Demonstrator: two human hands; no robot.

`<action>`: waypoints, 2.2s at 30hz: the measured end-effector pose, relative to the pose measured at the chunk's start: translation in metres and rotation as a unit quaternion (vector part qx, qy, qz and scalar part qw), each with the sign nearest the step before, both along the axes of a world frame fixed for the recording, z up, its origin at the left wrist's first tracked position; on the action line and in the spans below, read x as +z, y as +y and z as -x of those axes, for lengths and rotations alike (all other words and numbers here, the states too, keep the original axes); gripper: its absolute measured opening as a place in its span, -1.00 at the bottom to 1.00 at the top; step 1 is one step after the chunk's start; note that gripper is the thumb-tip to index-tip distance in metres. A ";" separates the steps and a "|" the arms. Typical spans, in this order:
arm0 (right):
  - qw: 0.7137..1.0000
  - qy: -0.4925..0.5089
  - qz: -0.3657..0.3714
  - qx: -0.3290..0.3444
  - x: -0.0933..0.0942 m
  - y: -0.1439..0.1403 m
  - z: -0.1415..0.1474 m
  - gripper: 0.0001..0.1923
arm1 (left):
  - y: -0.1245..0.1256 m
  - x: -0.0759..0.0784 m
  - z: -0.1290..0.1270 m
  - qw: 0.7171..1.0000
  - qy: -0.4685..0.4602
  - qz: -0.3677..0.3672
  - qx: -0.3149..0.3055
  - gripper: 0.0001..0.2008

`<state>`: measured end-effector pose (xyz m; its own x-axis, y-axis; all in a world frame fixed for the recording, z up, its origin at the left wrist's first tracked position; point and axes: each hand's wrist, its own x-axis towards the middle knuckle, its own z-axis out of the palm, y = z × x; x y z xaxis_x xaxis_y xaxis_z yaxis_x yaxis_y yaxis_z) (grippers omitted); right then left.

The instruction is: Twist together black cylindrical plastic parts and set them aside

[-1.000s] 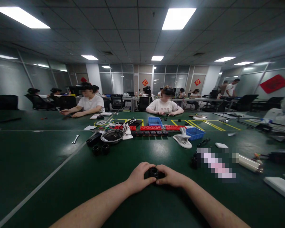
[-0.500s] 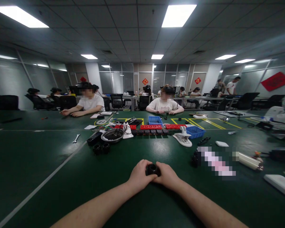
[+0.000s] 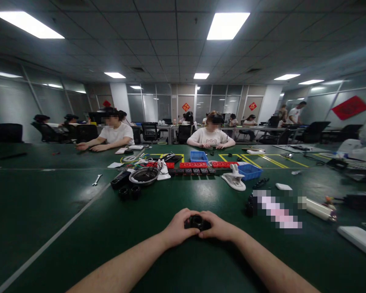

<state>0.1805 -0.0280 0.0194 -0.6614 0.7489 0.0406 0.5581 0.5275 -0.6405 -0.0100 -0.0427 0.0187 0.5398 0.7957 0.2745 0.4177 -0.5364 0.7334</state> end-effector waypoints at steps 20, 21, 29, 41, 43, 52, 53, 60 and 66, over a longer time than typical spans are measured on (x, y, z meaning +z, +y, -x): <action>0.953 -0.122 -0.155 -0.232 -0.011 -0.012 0.030 -0.69 | -0.007 -0.009 -0.015 0.985 -0.028 -0.007 0.170 -0.67; 0.948 -0.129 -0.173 -0.235 -0.011 -0.014 0.032 -0.69 | -0.006 -0.009 -0.015 0.985 -0.029 -0.011 0.171 -0.67; 0.993 -0.005 -0.086 -0.076 -0.008 -0.008 0.013 -0.47 | 0.002 -0.009 -0.004 0.998 -0.022 0.000 0.057 -0.62; 0.993 0.085 0.072 0.047 -0.001 0.002 -0.003 -0.70 | 0.002 -0.004 0.000 1.000 -0.015 0.023 -0.016 -0.59; 0.992 0.092 0.072 0.048 0.000 0.002 -0.003 -0.73 | 0.001 -0.002 0.000 1.000 -0.008 0.022 -0.014 -0.59; 0.996 0.066 0.045 -0.042 -0.006 -0.001 0.003 -0.70 | -0.001 -0.002 -0.002 1.000 -0.008 0.026 0.011 -0.61; 0.996 0.047 0.021 -0.071 -0.008 -0.002 0.006 -0.70 | -0.002 -0.003 -0.003 0.999 -0.009 0.027 0.028 -0.61; 0.946 -0.135 -0.196 -0.218 -0.014 -0.013 0.030 -0.70 | -0.003 -0.011 -0.013 0.987 -0.027 0.008 0.158 -0.65; 0.978 -0.064 -0.153 -0.129 -0.010 -0.010 0.020 -0.49 | 0.003 -0.013 -0.007 0.995 -0.045 0.015 0.083 -0.63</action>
<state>0.1608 -0.0379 0.0095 -0.4656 0.8576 0.2184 0.7634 0.5140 -0.3912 -0.0033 -0.0400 0.0062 0.3753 0.8803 0.2903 0.4301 -0.4428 0.7868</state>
